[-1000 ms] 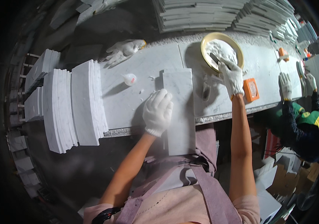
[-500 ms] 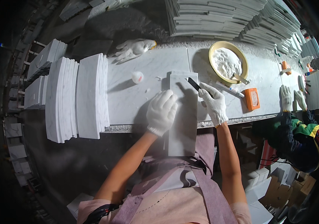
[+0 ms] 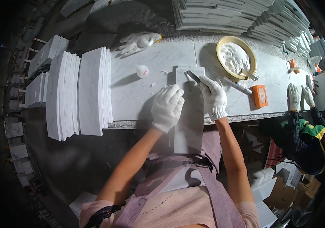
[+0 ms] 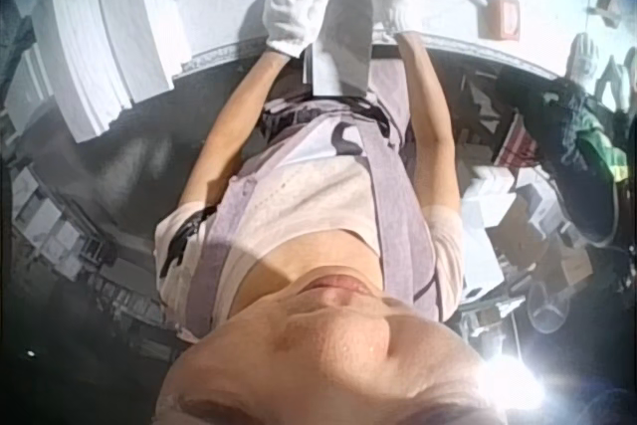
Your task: The person uses a utility knife to scrape and smooth the edges of a white rectangular tile, then marks it with a marker. They wipe the tile with a cloth and place it on a stack. The process is repeated with another tile.
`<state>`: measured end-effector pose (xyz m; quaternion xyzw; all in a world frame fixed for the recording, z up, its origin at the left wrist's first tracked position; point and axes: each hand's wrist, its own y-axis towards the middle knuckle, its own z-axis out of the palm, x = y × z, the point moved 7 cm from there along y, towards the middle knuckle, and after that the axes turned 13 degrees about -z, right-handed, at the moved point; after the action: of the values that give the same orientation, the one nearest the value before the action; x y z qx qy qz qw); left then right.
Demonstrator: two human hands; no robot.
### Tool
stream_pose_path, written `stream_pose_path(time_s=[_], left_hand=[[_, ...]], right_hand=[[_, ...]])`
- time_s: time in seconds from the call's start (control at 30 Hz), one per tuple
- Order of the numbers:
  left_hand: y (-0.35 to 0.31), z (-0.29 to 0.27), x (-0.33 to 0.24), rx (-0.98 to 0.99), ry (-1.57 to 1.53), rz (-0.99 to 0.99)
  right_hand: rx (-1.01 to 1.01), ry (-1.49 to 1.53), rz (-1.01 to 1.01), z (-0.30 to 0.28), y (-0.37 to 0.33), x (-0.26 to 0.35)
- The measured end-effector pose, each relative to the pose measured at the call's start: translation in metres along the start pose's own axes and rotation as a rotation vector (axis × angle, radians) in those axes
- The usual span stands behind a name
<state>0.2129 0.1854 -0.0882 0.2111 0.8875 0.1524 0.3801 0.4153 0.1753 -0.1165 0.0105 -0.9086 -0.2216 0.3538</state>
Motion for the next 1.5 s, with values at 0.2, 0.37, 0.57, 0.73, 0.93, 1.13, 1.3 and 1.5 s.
stream_pose_path(time_s=[0.2,0.37,0.57,0.73,0.93,1.13,1.3,1.5], left_hand=[[-0.003,0.004,0.003,0.017,0.074,-0.024],[-0.003,0.007,0.007,0.092,0.076,-0.05],[-0.003,0.003,0.003,0.017,0.041,0.012],[-0.009,0.004,0.005,-0.033,0.026,0.051],[-0.007,0.007,0.007,-0.002,0.041,0.066],[-0.004,0.003,0.004,0.075,0.124,0.1],[-0.005,0.004,0.006,0.065,0.131,0.073],[-0.008,0.007,0.011,0.044,0.167,0.072]], right_hand=[[-0.086,-0.076,-0.129,-0.014,0.004,0.019],[-0.212,0.814,0.604,-0.012,-0.025,-0.011],[-0.351,1.494,0.726,-0.027,-0.072,-0.012],[-0.407,1.94,0.857,-0.021,-0.112,-0.006],[-0.483,1.686,0.889,-0.039,-0.137,-0.004],[-0.224,1.379,0.636,-0.048,-0.093,-0.002],[0.073,0.833,0.633,-0.047,-0.055,-0.002],[0.202,0.126,0.105,-0.028,-0.002,0.019]])
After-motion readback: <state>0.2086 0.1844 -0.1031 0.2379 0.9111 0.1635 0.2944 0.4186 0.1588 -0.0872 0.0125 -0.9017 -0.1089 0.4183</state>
